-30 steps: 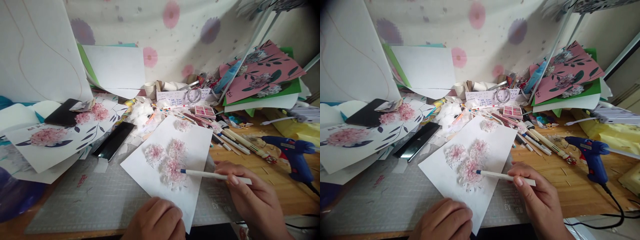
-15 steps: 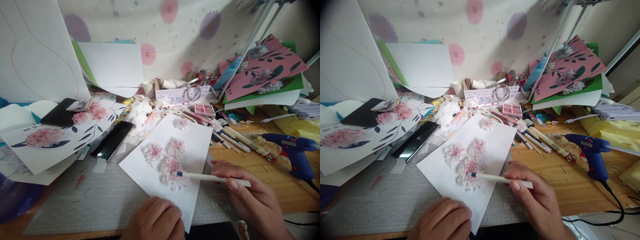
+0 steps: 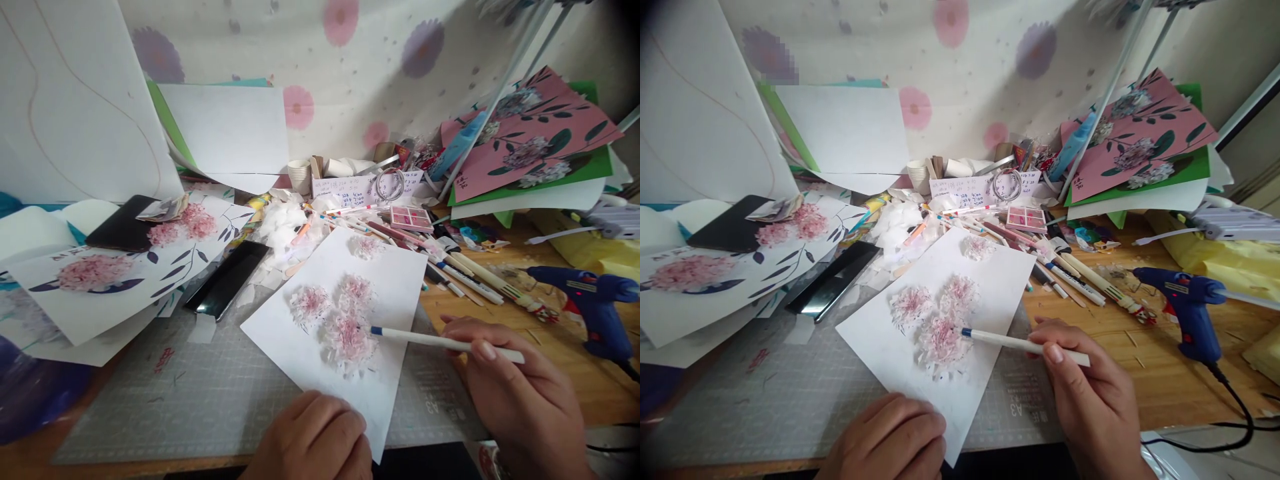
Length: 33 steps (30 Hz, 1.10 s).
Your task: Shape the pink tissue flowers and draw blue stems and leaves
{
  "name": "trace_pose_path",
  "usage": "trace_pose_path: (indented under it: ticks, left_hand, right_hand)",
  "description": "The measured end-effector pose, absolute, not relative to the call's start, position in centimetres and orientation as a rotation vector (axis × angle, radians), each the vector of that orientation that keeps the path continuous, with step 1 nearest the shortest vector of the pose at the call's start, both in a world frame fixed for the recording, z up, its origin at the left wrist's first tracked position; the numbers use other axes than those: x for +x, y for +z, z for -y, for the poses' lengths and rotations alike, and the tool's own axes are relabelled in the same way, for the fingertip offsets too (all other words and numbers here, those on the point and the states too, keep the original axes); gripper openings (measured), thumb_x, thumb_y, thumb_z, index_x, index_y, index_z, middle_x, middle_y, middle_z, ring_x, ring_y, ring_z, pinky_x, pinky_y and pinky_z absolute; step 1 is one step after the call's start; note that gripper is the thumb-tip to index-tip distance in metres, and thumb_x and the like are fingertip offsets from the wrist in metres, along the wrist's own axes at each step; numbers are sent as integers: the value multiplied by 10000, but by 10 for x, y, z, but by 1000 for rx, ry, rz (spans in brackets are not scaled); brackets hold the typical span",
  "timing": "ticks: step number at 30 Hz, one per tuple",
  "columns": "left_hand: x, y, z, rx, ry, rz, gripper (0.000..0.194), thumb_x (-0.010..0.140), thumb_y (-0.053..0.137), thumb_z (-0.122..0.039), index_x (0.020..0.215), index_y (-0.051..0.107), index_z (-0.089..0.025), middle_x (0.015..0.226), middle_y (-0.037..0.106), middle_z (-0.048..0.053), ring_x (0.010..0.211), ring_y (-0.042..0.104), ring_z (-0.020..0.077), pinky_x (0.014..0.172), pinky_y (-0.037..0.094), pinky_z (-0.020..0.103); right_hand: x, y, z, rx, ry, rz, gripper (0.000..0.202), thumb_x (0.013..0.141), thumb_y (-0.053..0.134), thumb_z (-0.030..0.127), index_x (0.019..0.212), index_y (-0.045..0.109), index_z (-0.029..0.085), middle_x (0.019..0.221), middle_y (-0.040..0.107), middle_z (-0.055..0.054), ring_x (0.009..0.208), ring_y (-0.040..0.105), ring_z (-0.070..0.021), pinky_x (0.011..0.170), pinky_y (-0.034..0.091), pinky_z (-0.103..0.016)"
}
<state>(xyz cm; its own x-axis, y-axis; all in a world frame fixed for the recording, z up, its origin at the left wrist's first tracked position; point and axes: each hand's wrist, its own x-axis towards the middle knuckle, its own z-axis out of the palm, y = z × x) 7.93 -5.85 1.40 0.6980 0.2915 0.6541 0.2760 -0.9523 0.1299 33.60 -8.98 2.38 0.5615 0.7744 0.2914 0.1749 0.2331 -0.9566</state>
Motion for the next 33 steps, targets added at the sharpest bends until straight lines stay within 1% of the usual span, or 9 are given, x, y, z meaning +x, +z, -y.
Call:
trace_pose_path:
  ticks: [4, 8, 12, 15, 17, 20, 27, 29, 33]
  left_hand:
    - [85, 4, 55, 2868, 1204, -485, 254, 903, 479, 28, 809, 658, -126, 787, 705, 14, 695, 657, 147, 626, 539, 280]
    - [90, -11, 55, 2823, 1446, -494, 246, 889, 474, 2, 772, 635, -142, 737, 666, 9, 652, 626, 141, 570, 484, 274]
    - [88, -15, 57, 2838, 1396, -486, 234, 888, 485, -3, 779, 642, -138, 749, 661, 16, 672, 618, 152, 550, 486, 293]
    - [87, -15, 57, 2841, 1387, -473, 243, 902, 479, -8, 772, 639, -137, 755, 660, 16, 673, 606, 152, 541, 488, 296]
    - [87, -15, 56, 2838, 1386, -472, 250, 901, 475, -5, 769, 640, -137, 757, 662, 16, 679, 605, 153, 550, 493, 298]
    - [89, -13, 56, 2822, 1412, -490, 271, 892, 452, 7, 765, 640, -141, 748, 664, 16, 681, 609, 155, 553, 502, 298]
    - [94, -15, 56, 2792, 1482, -527, 301, 878, 431, 31, 721, 609, -154, 723, 663, -9, 620, 600, 128, 511, 450, 292]
    - [94, -17, 57, 2788, 1500, -556, 301, 874, 438, 37, 713, 601, -157, 723, 664, -17, 611, 597, 123, 520, 448, 288]
    - [93, -16, 57, 2822, 1477, -535, 320, 868, 406, 40, 703, 592, -162, 693, 642, -1, 612, 585, 131, 509, 474, 279]
  right_hand:
    - [337, 23, 91, -1265, 569, 1027, 231, 808, 832, 526, 770, 849, 299, 794, 814, -32, 843, 744, -224, 1009, 556, -357]
    - [337, 22, 92, -1237, 537, 997, 207, 835, 815, 499, 790, 844, 299, 809, 809, -30, 856, 739, -238, 1010, 558, -389]
    - [338, 22, 92, -1207, 592, 1061, 177, 851, 813, 462, 812, 843, 292, 793, 798, -21, 848, 724, -232, 1086, 503, -409]
    - [338, 24, 90, -1143, 548, 950, 182, 840, 817, 469, 784, 837, 296, 755, 780, 2, 771, 696, -202, 1044, 520, -361]
    - [338, 25, 89, -1127, 580, 954, 202, 840, 808, 488, 777, 837, 298, 738, 773, -4, 751, 690, -207, 1030, 528, -383]
    - [337, 25, 89, -1208, 589, 989, 213, 835, 816, 497, 756, 832, 299, 746, 778, -23, 782, 699, -232, 1067, 499, -445]
    - [334, 19, 87, -1211, 675, 1039, 197, 851, 802, 493, 832, 846, 302, 829, 796, -31, 889, 720, -248, 1069, 496, -416]
    - [334, 15, 84, -1259, 698, 1071, 186, 863, 797, 475, 846, 845, 297, 870, 805, -36, 883, 723, -244, 1032, 513, -398]
    - [335, 13, 80, -1215, 670, 872, 212, 839, 805, 518, 808, 833, 309, 788, 783, -16, 838, 706, -230, 876, 562, -339]
